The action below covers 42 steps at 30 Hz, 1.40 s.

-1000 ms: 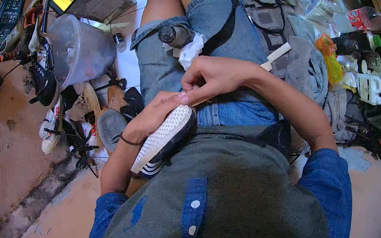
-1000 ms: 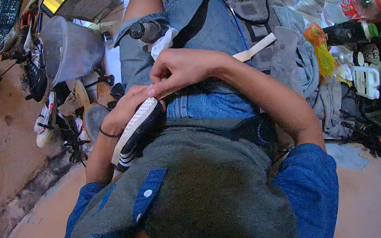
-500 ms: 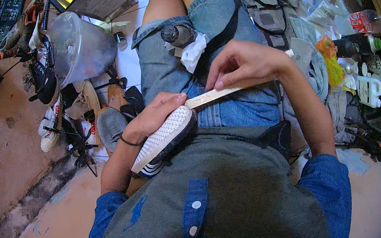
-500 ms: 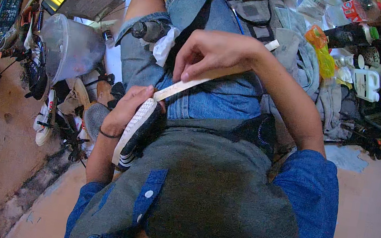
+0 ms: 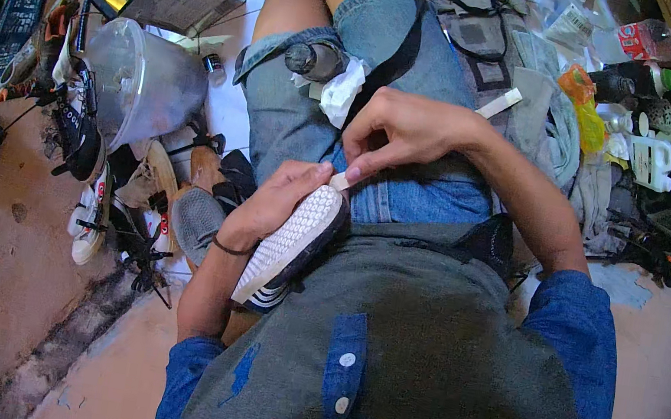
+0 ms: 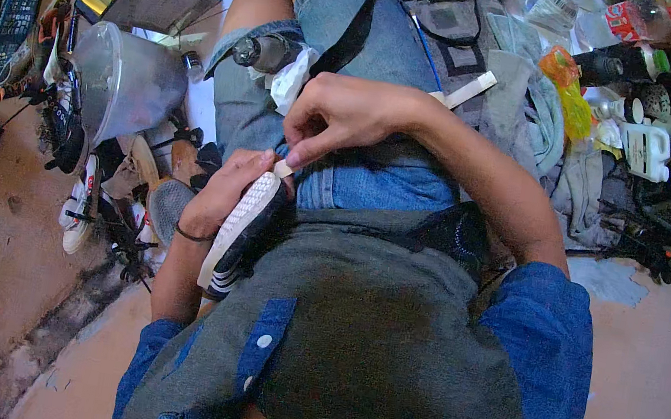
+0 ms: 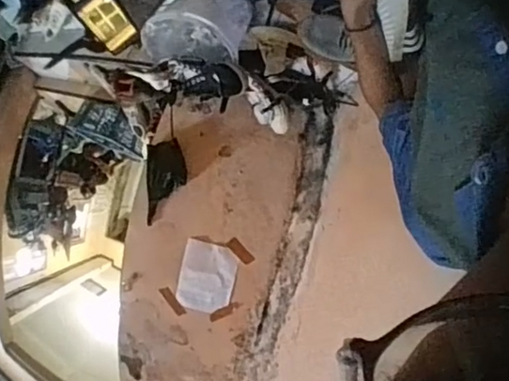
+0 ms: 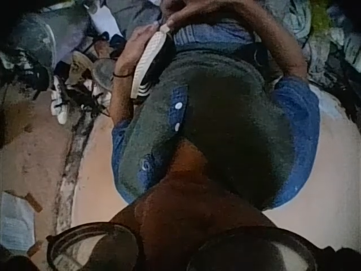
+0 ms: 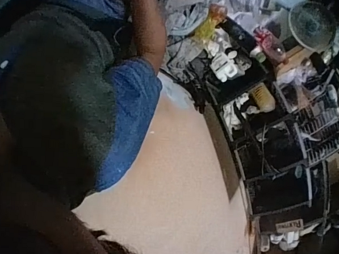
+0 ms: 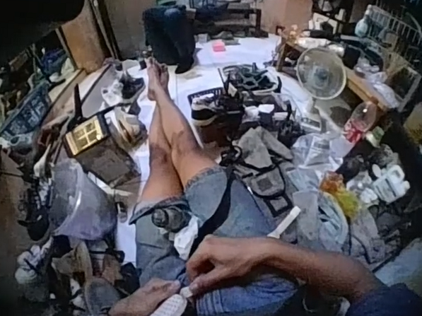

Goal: Applying an adhesive protective strip to the sole of a sneaker using a popsicle stick for application.

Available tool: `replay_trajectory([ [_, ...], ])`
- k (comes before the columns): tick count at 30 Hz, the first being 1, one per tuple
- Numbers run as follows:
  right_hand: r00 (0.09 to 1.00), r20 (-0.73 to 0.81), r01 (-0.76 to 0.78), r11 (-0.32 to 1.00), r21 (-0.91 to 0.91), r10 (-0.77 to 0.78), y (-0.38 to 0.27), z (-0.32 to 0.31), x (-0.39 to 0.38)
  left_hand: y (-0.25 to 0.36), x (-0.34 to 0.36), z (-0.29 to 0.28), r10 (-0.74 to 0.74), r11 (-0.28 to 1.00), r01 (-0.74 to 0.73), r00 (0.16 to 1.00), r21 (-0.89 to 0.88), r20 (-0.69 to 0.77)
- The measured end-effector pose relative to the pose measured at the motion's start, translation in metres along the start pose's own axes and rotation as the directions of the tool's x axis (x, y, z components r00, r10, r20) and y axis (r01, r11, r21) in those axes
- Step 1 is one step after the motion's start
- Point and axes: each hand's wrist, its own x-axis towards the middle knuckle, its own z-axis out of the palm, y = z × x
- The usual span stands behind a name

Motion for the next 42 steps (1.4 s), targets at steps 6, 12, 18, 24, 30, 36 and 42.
replay_trajectory([
  [6, 0.995, -0.022, -0.096, 0.993, 0.065, 0.098, 0.0, 0.003, -0.003, 0.0, -0.001, -0.001, 0.004, 1.0, -0.003, 1.0, -0.02, 0.022],
  [12, 0.999, -0.032, -0.031, 0.989, 0.145, 0.036, 0.005, 0.007, -0.003, -0.004, 0.0, -0.001, 0.012, 0.998, -0.01, 0.999, -0.059, 0.037],
  [18, 0.968, -0.2, -0.111, 0.972, 0.209, 0.153, 0.009, 0.006, -0.005, -0.01, 0.001, -0.004, 0.015, 0.999, -0.015, 1.0, -0.038, 0.018],
  [24, 0.956, -0.289, 0.074, 0.992, 0.103, -0.042, 0.013, 0.018, -0.002, -0.012, 0.003, -0.006, 0.033, 0.999, -0.033, 0.999, -0.028, 0.023],
  [30, 0.99, -0.115, -0.061, 0.982, 0.178, 0.082, 0.006, 0.014, -0.004, -0.004, -0.001, -0.002, -0.009, 0.997, 0.01, 1.0, -0.073, 0.021],
  [36, 0.975, -0.189, 0.108, 0.993, -0.04, -0.114, 0.0, 0.018, 0.007, -0.007, 0.0, -0.004, 0.107, 0.99, -0.105, 0.994, 0.091, -0.013],
  [42, 1.0, 0.01, -0.011, 0.994, 0.109, 0.01, 0.003, 0.012, 0.006, 0.001, 0.0, 0.004, 0.107, 0.972, -0.092, 0.993, 0.216, -0.057],
])
